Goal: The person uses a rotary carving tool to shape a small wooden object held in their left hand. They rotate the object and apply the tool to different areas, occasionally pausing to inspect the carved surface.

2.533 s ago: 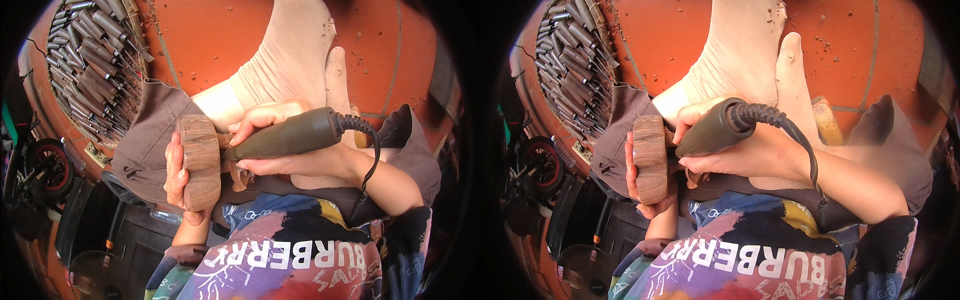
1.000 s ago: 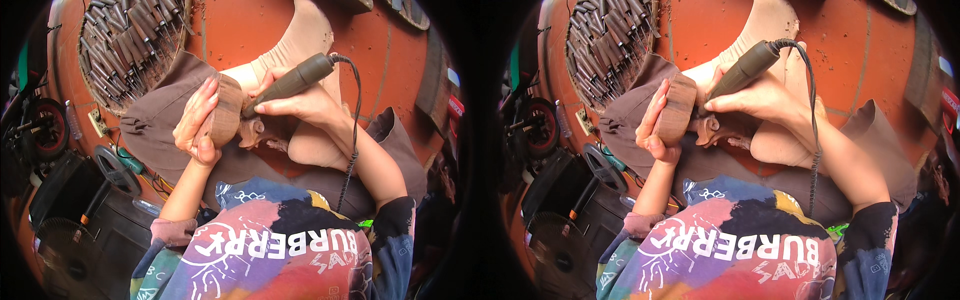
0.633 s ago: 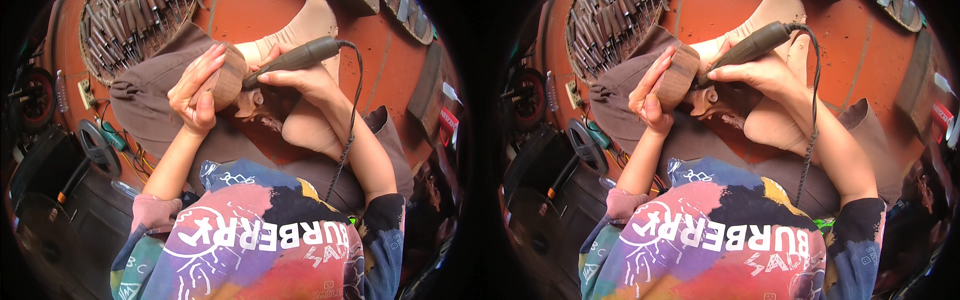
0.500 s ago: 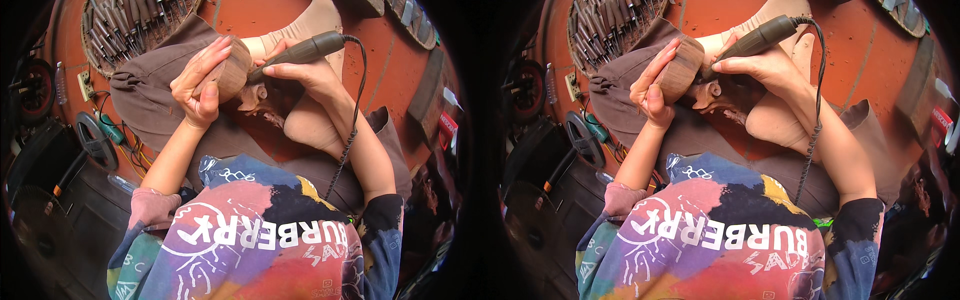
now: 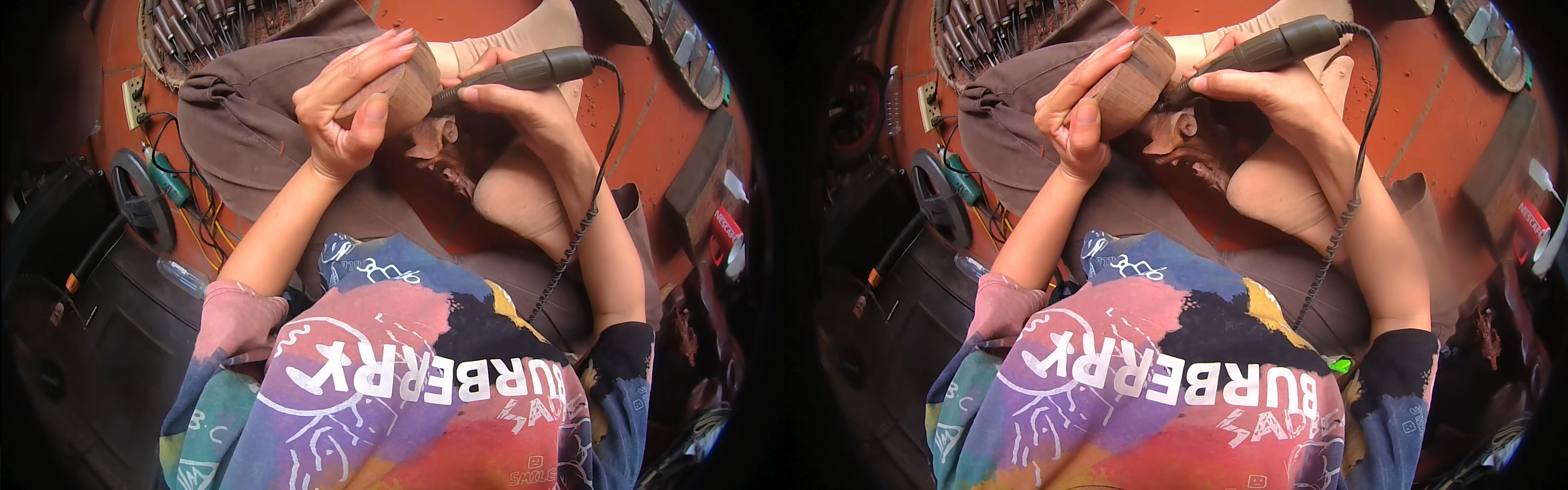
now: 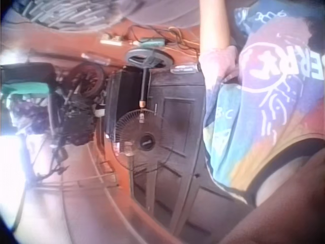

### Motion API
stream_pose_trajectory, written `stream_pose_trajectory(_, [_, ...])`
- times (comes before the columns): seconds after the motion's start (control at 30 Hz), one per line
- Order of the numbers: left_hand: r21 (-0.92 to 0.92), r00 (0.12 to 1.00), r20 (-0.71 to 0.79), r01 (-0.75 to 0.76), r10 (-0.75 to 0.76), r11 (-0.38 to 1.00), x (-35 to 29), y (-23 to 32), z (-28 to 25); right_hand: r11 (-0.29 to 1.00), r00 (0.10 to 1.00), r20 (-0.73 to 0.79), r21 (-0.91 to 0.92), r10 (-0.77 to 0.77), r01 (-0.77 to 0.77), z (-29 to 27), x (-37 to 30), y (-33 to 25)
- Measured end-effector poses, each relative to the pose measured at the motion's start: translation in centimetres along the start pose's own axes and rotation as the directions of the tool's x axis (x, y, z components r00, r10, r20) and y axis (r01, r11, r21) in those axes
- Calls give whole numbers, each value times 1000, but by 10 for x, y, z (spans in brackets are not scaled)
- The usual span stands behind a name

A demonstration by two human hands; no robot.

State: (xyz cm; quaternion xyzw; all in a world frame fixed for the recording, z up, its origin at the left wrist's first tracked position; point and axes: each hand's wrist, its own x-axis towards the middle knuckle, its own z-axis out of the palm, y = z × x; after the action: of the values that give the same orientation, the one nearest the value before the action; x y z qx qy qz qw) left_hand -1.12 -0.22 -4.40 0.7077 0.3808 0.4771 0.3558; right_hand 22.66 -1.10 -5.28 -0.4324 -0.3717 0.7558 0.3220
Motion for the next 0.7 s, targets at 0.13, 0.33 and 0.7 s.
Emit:
stream_pose_trajectory(0.13, [0, 1000, -7, -15, 15, 1000, 0, -2, 0, 999, 1000, -10, 17, 28, -28, 1, 1, -1])
stream_pose_trajectory(0.33, [-2, 999, -18, -37, 37, 999, 1, -6, 1, 997, 997, -19, 38, 70, -70, 0, 2, -2])
stream_pose_trajectory(0.7, [49, 993, 81, -93, 88, 995, 3, -5, -2, 989, 997, -24, 128, 79, -76, 1, 3, -3])
